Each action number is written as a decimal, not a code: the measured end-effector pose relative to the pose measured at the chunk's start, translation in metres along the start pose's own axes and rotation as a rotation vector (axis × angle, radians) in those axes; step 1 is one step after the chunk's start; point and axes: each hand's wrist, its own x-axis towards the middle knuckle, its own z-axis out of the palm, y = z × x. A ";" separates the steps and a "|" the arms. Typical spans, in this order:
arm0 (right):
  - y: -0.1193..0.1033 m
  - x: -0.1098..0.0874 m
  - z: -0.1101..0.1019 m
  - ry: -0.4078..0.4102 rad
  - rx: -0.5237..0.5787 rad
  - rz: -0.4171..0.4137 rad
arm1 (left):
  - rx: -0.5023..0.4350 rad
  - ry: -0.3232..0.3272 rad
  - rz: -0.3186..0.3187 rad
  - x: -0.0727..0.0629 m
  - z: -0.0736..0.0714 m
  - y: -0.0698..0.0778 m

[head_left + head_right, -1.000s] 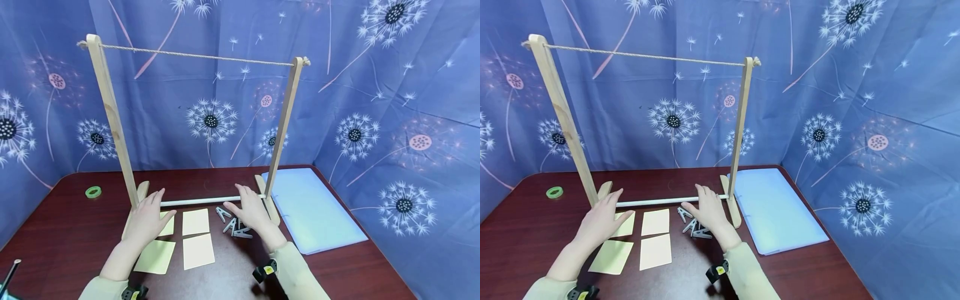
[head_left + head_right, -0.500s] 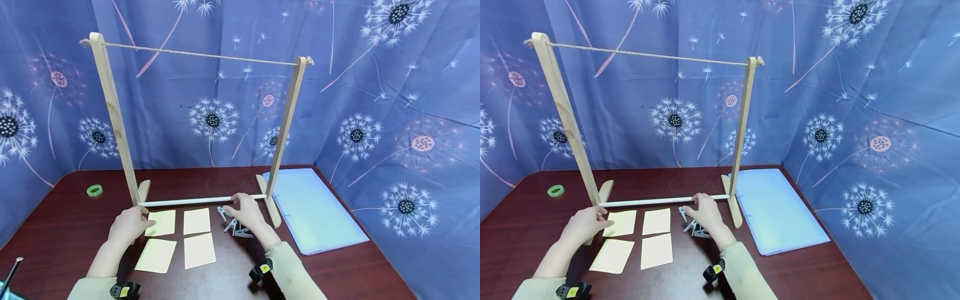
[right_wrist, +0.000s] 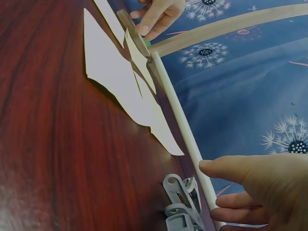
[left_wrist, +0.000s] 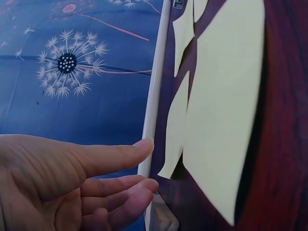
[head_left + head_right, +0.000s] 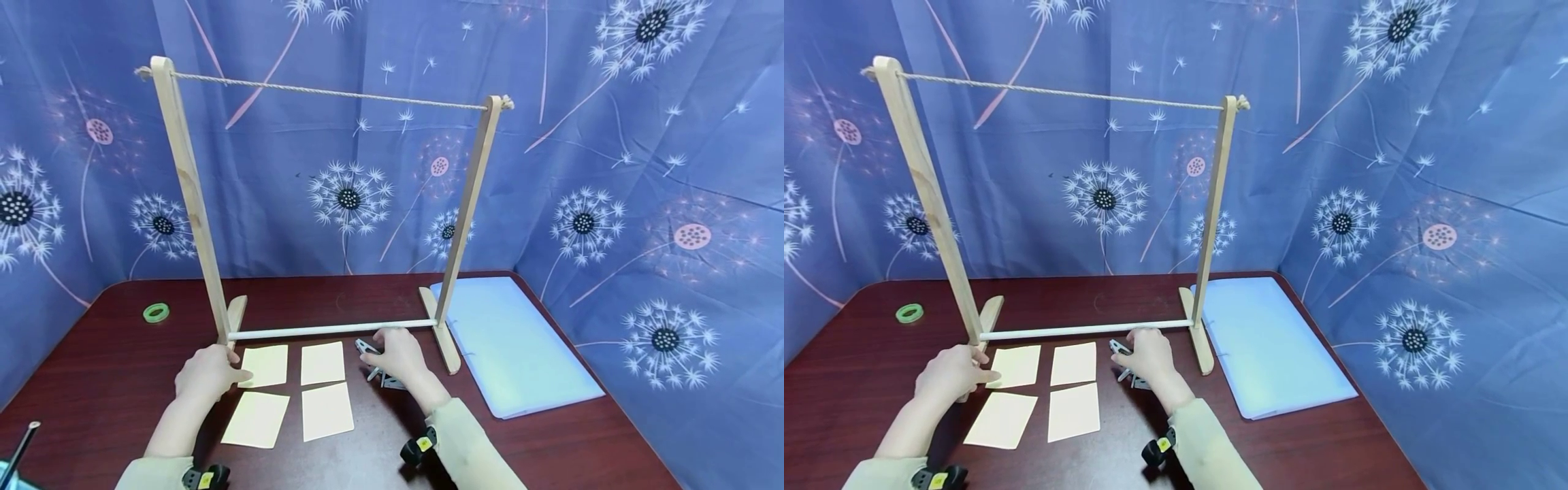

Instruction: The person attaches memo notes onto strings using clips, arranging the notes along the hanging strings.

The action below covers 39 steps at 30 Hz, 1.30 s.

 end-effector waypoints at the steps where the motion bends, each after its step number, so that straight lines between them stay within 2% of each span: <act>1: 0.000 0.000 0.001 -0.004 -0.004 0.002 | 0.012 0.003 0.002 0.000 0.000 0.000; 7: -0.001 0.001 0.006 -0.034 -0.049 -0.008 | 0.052 0.014 0.020 0.003 0.005 0.003; 13: -0.003 0.000 0.009 -0.036 -0.109 -0.027 | 0.069 0.017 0.012 0.004 0.009 0.005; 20: -0.003 0.000 0.011 -0.045 -0.126 -0.008 | 0.039 0.052 0.050 0.008 0.010 0.005; 28: -0.002 0.002 0.013 -0.003 -0.208 -0.027 | 0.101 0.077 0.080 0.015 0.011 0.005; 34: -0.002 0.002 0.012 0.072 -0.150 -0.055 | 0.122 0.044 0.066 0.021 0.013 0.004; 39: -0.003 0.000 0.007 0.105 -0.059 -0.056 | 0.130 0.012 0.045 0.023 0.015 0.006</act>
